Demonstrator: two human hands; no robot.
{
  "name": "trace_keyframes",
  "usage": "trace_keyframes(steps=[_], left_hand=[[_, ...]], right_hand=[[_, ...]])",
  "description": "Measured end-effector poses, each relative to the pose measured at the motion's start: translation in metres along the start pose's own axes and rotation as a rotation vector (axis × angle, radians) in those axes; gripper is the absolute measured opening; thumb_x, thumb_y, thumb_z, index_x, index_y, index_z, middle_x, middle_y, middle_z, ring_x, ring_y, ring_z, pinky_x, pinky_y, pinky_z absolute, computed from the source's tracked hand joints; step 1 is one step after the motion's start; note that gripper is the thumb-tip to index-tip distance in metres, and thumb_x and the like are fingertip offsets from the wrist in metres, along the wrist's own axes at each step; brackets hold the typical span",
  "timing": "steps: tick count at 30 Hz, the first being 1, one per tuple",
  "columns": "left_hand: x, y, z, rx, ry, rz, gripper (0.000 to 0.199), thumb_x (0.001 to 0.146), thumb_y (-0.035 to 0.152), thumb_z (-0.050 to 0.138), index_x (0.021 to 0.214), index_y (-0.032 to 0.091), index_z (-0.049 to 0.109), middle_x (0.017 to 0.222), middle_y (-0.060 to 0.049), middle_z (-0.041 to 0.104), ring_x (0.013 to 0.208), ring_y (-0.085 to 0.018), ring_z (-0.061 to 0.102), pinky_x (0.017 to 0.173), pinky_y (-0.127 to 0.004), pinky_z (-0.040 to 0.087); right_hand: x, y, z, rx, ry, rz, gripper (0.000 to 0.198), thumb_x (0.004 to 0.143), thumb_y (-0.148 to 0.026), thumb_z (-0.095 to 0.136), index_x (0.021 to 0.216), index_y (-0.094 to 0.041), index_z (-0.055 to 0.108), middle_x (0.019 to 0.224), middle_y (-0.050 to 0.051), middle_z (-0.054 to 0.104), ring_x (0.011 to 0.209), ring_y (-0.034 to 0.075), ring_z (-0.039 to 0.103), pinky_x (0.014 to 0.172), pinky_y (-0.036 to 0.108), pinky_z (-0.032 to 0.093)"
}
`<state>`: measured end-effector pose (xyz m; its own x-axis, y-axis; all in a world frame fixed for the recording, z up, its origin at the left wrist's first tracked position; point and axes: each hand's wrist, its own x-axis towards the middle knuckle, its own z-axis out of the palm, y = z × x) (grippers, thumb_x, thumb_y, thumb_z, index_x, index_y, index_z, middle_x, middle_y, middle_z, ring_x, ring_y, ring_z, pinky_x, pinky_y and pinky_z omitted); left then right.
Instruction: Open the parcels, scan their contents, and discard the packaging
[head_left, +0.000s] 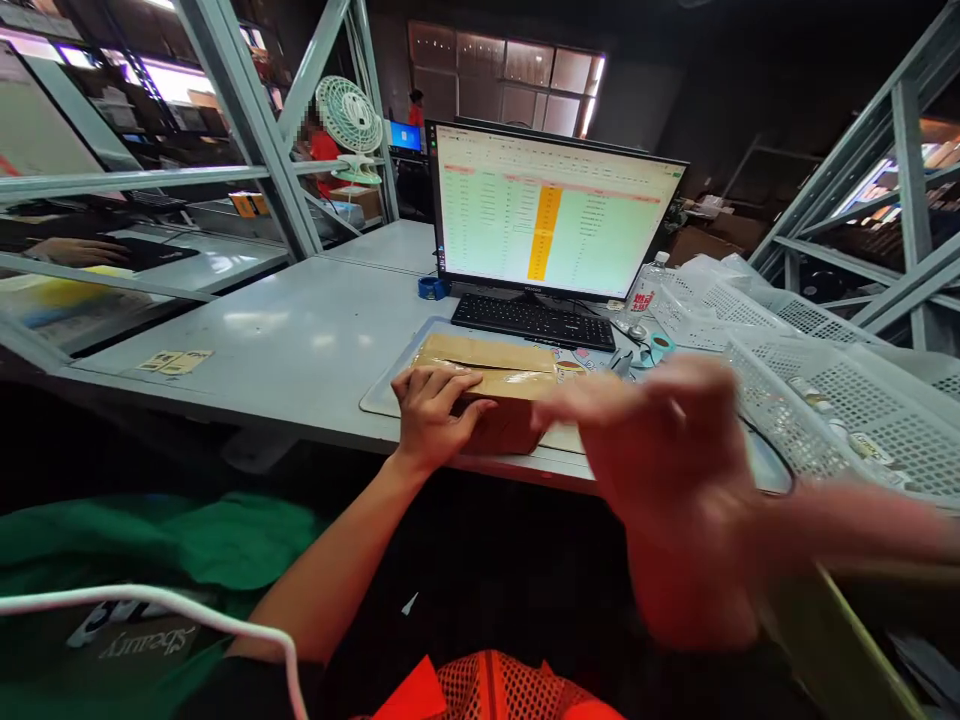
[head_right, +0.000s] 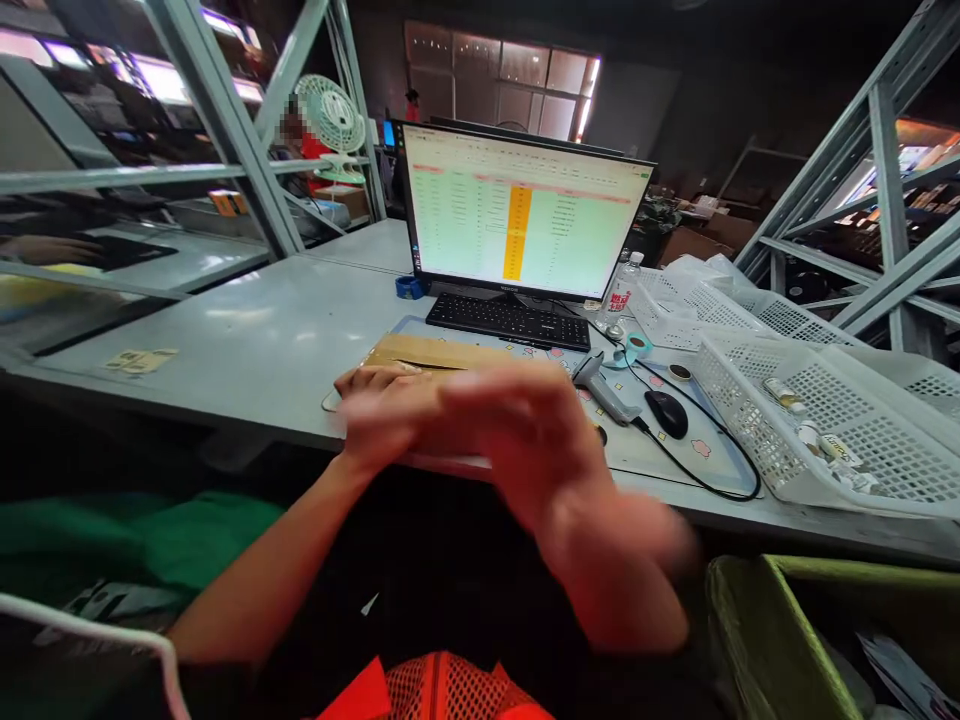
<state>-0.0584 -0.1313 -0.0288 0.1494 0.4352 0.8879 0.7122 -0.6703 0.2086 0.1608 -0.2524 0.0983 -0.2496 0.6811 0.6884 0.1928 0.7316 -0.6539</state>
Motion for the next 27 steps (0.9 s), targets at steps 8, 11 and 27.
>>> trace_keyframes(steps=[8,11,27], left_hand=[[0.003,0.002,0.001,0.018,-0.002,-0.03,0.024,0.096,0.05,0.076,0.101,0.027,0.078,0.102,-0.004,0.082,0.101,-0.028,0.068,0.098,-0.049,0.037],[0.005,0.001,0.002,0.005,-0.053,-0.083,0.024,0.095,0.051,0.076,0.097,0.028,0.079,0.101,-0.004,0.081,0.1,-0.029,0.067,0.099,-0.05,0.036],[0.091,-0.014,-0.014,0.042,-0.583,0.044,0.041,0.105,0.053,0.055,0.092,0.022,0.078,0.097,-0.01,0.075,0.094,-0.029,0.068,0.082,-0.039,0.047]], right_hand=[[0.09,0.133,0.0,-0.827,-0.467,0.323,0.042,0.096,-0.048,0.076,0.127,-0.019,0.075,0.115,0.013,0.079,0.104,0.028,0.072,0.089,0.036,0.053],[0.096,0.128,0.002,-1.02,-0.619,0.259,0.039,0.107,-0.05,0.06,0.127,-0.02,0.076,0.109,0.014,0.08,0.097,0.03,0.074,0.08,0.035,0.049],[0.133,0.211,-0.008,-0.833,-0.398,0.539,0.059,0.112,-0.05,0.042,0.086,-0.013,0.08,0.09,0.011,0.078,0.077,0.019,0.062,0.071,0.028,0.038]])
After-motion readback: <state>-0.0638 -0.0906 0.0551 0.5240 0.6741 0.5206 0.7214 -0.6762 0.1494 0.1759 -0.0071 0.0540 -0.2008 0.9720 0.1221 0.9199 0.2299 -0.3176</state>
